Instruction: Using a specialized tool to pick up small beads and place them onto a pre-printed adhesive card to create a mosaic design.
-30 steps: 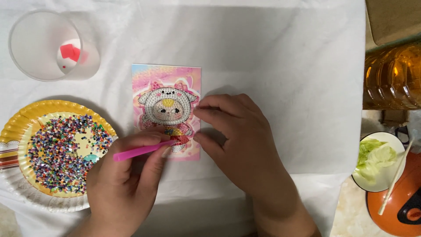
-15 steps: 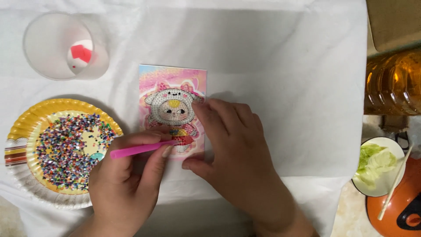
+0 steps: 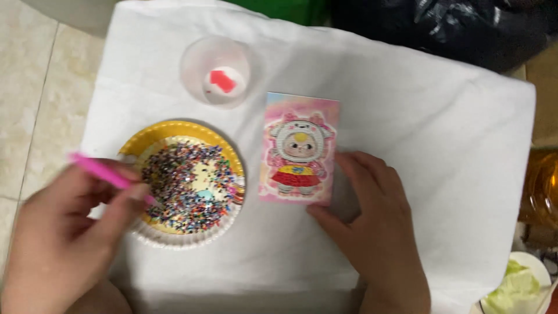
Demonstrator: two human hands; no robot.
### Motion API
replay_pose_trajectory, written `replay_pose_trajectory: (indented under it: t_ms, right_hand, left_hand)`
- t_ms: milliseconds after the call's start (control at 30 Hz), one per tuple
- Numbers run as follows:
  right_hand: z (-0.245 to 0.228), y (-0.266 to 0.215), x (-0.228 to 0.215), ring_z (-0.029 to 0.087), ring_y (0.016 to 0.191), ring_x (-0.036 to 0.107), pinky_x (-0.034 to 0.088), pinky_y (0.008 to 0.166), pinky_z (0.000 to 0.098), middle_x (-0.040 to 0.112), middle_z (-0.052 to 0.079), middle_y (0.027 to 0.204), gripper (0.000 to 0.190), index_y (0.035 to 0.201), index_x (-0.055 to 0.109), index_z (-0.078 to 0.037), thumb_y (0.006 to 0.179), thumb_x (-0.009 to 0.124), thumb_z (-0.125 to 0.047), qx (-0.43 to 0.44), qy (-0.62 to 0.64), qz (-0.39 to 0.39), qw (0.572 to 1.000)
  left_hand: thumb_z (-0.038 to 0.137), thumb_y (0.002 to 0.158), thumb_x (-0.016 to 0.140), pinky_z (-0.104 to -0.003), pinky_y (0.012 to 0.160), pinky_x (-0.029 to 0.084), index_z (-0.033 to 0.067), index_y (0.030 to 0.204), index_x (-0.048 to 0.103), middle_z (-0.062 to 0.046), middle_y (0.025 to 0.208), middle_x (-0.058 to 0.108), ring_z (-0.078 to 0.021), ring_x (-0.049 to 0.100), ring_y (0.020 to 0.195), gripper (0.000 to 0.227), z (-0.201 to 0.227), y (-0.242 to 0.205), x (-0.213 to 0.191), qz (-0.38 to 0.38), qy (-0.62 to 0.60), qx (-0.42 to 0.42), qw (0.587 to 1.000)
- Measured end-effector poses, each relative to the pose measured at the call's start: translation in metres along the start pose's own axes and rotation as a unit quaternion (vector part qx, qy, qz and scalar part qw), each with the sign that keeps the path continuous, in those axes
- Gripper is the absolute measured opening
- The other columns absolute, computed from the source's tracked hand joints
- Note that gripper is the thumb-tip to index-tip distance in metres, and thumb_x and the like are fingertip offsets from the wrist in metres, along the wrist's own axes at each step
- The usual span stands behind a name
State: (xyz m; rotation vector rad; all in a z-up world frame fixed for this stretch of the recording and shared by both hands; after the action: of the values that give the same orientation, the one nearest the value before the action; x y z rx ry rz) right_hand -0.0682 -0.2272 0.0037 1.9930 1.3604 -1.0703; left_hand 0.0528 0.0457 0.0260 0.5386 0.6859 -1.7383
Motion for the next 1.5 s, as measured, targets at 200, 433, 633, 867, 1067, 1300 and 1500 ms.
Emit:
replay_pose_trajectory:
  t_ms: [200, 433, 633, 867, 1067, 1300, 1500]
  right_hand:
    - [-0.002, -0.029, 0.017, 0.024, 0.091, 0.058, 0.046, 0.075, 0.0382, 0.061, 0.005, 0.097, 0.026, 0.091, 0.069, -0.019, 0.071, 0.071, -0.036, 0.008, -0.099, 0.102, 0.99]
    - [-0.07, -0.045, 0.089, 0.031, 0.097, 0.063, 0.052, 0.088, 0.0438, 0.057, 0.017, 0.115, 0.027, 0.097, 0.058, -0.001, 0.102, 0.042, -0.023, -0.439, 0.22, -0.18, 0.852]
    - [-0.072, -0.039, 0.093, 0.03, 0.098, 0.065, 0.052, 0.085, 0.0391, 0.058, 0.015, 0.118, 0.021, 0.102, 0.062, -0.004, 0.082, 0.062, -0.011, -0.292, 0.236, -0.169, 0.911]
    - [-0.07, -0.038, 0.095, 0.031, 0.099, 0.063, 0.051, 0.085, 0.0403, 0.058, 0.017, 0.117, 0.02, 0.101, 0.062, -0.002, 0.084, 0.059, -0.012, -0.303, 0.232, -0.19, 0.904]
    - [-0.069, -0.038, 0.097, 0.032, 0.097, 0.061, 0.05, 0.083, 0.0409, 0.057, 0.017, 0.115, 0.021, 0.102, 0.06, 0.0, 0.085, 0.058, -0.011, -0.308, 0.234, -0.203, 0.899]
    - [-0.069, -0.038, 0.097, 0.032, 0.097, 0.061, 0.05, 0.083, 0.0418, 0.057, 0.018, 0.116, 0.022, 0.102, 0.061, 0.0, 0.084, 0.058, -0.012, -0.304, 0.231, -0.202, 0.902]
    - [-0.075, -0.034, 0.075, 0.027, 0.103, 0.063, 0.049, 0.093, 0.0364, 0.058, 0.015, 0.118, 0.017, 0.098, 0.064, -0.001, 0.085, 0.061, -0.012, -0.302, 0.242, -0.215, 0.896]
  left_hand:
    - [0.023, 0.079, 0.065, -0.023, 0.054, 0.046, 0.0189, 0.079, 0.069, 0.008, 0.061, 0.069, -0.0084, 0.054, 0.051, 0.005, -0.012, 0.002, -0.013, -0.119, 0.071, 0.01, 0.99]
    - [0.006, 0.084, 0.062, -0.02, 0.064, 0.051, 0.0035, 0.088, 0.064, -0.004, 0.073, 0.072, -0.0076, 0.065, 0.069, 0.005, 0.001, 0.013, 0.009, -0.055, -0.144, -0.019, 0.988]
    - [0.013, 0.084, 0.065, -0.02, 0.065, 0.05, 0.0085, 0.085, 0.064, 0.004, 0.088, 0.07, -0.0059, 0.061, 0.07, 0.005, 0.005, 0.018, 0.016, -0.028, -0.091, 0.028, 0.995]
    - [0.017, 0.085, 0.067, -0.02, 0.06, 0.045, 0.0138, 0.087, 0.065, 0.006, 0.069, 0.065, -0.0049, 0.056, 0.06, 0.005, 0.003, 0.018, 0.019, 0.016, -0.041, 0.064, 0.997]
    - [0.017, 0.084, 0.067, -0.02, 0.062, 0.047, 0.0132, 0.087, 0.065, 0.007, 0.078, 0.069, -0.0047, 0.06, 0.064, 0.005, 0.004, 0.019, 0.02, 0.013, -0.031, 0.068, 0.997]
    - [0.017, 0.084, 0.068, -0.02, 0.061, 0.047, 0.0134, 0.085, 0.064, 0.007, 0.08, 0.07, -0.0045, 0.059, 0.062, 0.005, 0.005, 0.02, 0.022, 0.004, -0.02, 0.068, 0.997]
    - [0.015, 0.086, 0.066, -0.019, 0.062, 0.045, 0.0142, 0.086, 0.065, 0.006, 0.071, 0.068, -0.0039, 0.057, 0.06, 0.001, 0.006, 0.018, 0.018, 0.012, -0.037, 0.069, 0.997]
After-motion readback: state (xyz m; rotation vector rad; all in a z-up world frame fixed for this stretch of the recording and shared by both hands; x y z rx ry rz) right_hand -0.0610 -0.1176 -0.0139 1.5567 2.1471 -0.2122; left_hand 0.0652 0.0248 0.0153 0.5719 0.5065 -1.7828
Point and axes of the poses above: each hand's wrist, its own y-axis towards the middle knuckle, its own x-axis out of the palm, z = x × y, the point moved 2 cm from there along y, towards the middle knuckle
